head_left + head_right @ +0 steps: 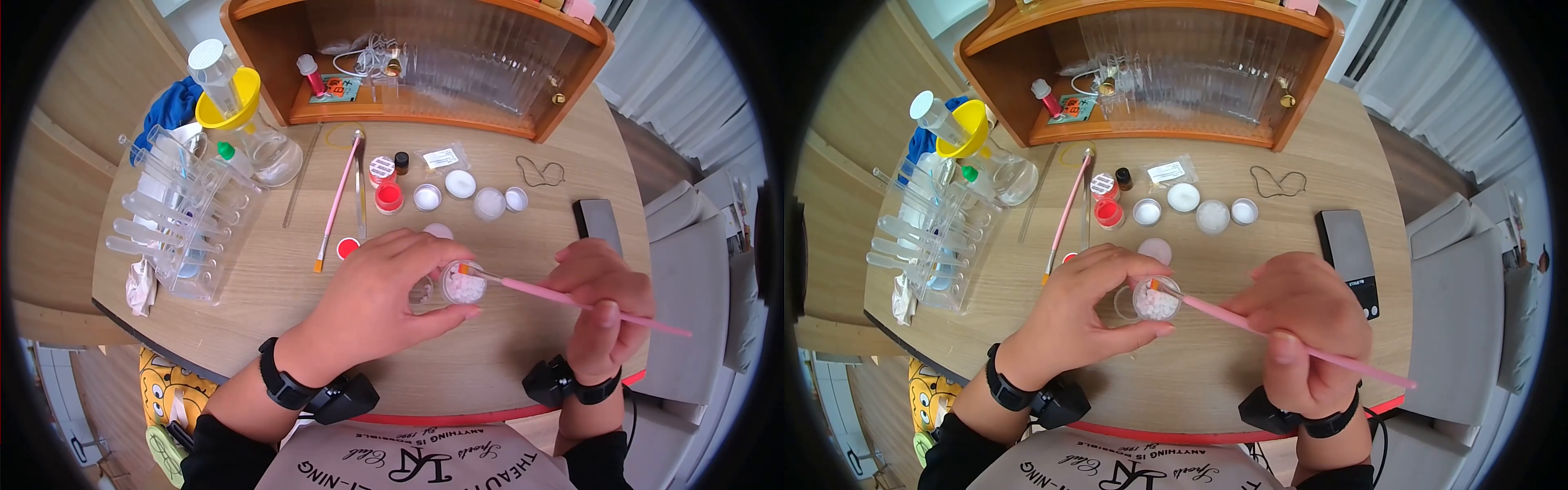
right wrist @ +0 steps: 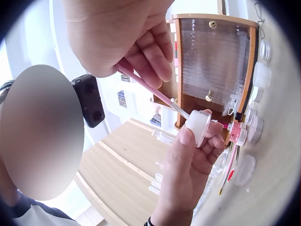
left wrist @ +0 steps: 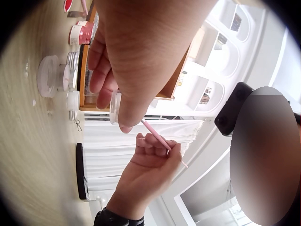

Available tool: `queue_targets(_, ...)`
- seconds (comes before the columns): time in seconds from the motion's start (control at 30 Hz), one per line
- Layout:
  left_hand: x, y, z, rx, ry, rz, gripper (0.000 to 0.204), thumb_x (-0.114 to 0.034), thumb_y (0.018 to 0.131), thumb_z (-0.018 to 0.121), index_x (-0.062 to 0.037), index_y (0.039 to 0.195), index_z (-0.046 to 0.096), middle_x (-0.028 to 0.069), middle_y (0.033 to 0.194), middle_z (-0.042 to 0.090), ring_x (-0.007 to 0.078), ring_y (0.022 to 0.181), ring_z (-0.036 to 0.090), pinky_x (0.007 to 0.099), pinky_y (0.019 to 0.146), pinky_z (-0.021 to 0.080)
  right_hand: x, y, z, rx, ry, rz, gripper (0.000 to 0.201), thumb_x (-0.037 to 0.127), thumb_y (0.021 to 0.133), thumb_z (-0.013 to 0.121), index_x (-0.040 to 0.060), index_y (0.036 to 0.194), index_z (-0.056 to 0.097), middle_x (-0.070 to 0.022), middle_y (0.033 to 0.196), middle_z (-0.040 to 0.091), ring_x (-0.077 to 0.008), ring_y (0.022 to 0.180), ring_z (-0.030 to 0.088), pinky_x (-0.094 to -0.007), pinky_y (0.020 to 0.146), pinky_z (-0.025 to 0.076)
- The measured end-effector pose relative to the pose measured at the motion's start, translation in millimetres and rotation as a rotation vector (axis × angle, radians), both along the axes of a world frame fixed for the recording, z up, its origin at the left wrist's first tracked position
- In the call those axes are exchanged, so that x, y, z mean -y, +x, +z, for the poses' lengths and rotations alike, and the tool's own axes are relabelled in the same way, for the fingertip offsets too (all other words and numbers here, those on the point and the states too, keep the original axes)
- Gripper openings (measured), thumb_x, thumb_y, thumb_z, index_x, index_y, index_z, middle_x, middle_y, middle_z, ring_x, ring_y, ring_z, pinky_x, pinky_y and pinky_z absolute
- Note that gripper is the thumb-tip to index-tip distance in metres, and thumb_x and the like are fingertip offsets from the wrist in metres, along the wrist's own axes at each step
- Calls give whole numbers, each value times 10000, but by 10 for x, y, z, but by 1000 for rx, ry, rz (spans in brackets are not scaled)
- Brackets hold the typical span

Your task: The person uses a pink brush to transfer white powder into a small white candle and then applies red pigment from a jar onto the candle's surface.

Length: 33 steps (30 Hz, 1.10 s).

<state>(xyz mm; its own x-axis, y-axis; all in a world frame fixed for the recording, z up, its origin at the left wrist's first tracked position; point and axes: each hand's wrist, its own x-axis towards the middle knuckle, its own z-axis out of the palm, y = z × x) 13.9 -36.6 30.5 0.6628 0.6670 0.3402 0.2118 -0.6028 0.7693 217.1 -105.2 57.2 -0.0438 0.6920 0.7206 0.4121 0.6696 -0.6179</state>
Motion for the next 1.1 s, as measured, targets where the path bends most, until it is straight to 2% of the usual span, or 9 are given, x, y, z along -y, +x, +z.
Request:
queue_targets(0.17, -7, 2, -3, -3, 9, -2, 437, -107, 621, 786, -52, 1016, 608, 65, 858, 612, 206, 761, 568, 295, 682, 458, 25, 24, 24, 14, 1, 28, 221, 239, 892, 486, 47, 792, 532, -109, 685, 636, -249, 581, 556, -399, 669, 476)
queue_targets(0.27, -3, -3, 2, -5, -18, 1, 438, -109, 621, 788, -52, 1015, 607, 67, 861, 614, 212, 765, 572, 298, 687, 459, 48, 13, 50, -115, 14, -5, 258, 260, 890, 498, 48, 747, 532, -104, 686, 637, -250, 570, 555, -394, 665, 477)
queue_targets(0.33, -1, 8, -10, 9, -15, 1, 436, -112, 622, 789, -52, 1013, 606, 69, 864, 616, 217, 772, 575, 300, 692, 460, 14, -1, 54, 47, 3, -11, 282, 259, 885, 496, 56, 691, 527, -100, 688, 638, -243, 555, 550, -384, 654, 477)
queue_targets(0.47, -2, 6, -1, -12, 3, 5, 437, -114, 623, 789, -53, 1014, 605, 70, 868, 616, 219, 780, 576, 304, 697, 461, 16, -18, 35, 85, -8, 3, 289, 253, 880, 492, 59, 669, 532, -93, 689, 638, -245, 555, 547, -378, 642, 474)
queue_targets(0.57, -2, 1, 4, 0, 4, 4, 432, -115, 626, 787, -58, 1014, 607, 71, 873, 616, 218, 783, 575, 302, 698, 462, 45, 7, 49, 1, 4, 18, 273, 250, 875, 491, 55, 690, 542, -87, 690, 636, -251, 559, 543, -382, 636, 473)
queue_targets(0.73, 0, 10, -1, -16, -5, -2, 433, -117, 627, 786, -59, 1017, 607, 71, 867, 613, 218, 784, 573, 300, 697, 462, 16, -20, 29, 102, 11, -9, 295, 266, 876, 488, 57, 672, 531, -82, 680, 630, -242, 541, 540, -381, 630, 479)
queue_targets(0.97, 0, 7, 0, -4, -23, 1, 422, -114, 630, 782, -58, 1010, 608, 67, 845, 608, 220, 781, 572, 302, 692, 461, 43, 9, 61, 75, 1, -9, 302, 283, 881, 478, 64, 681, 534, -75, 697, 631, -255, 578, 548, -381, 630, 482)
queue_targets(1.03, -3, 5, 19, -31, -24, 4, 437, -101, 631, 779, -54, 1030, 605, 76, 888, 594, 218, 809, 572, 303, 711, 466, 18, -7, 80, 214, 12, 24, 314, 286, 893, 463, 71, 671, 523, -73, 711, 633, -254, 601, 553, -379, 640, 486)
queue_targets(1.1, -18, 15, -17, 7, 4, 7, 446, -93, 633, 777, -49, 1041, 602, 81, 919, 582, 217, 825, 568, 301, 729, 467, 52, 17, 86, 222, 44, 41, 315, 283, 897, 457, 76, 669, 519, -75, 727, 636, -255, 610, 557, -378, 641, 485)
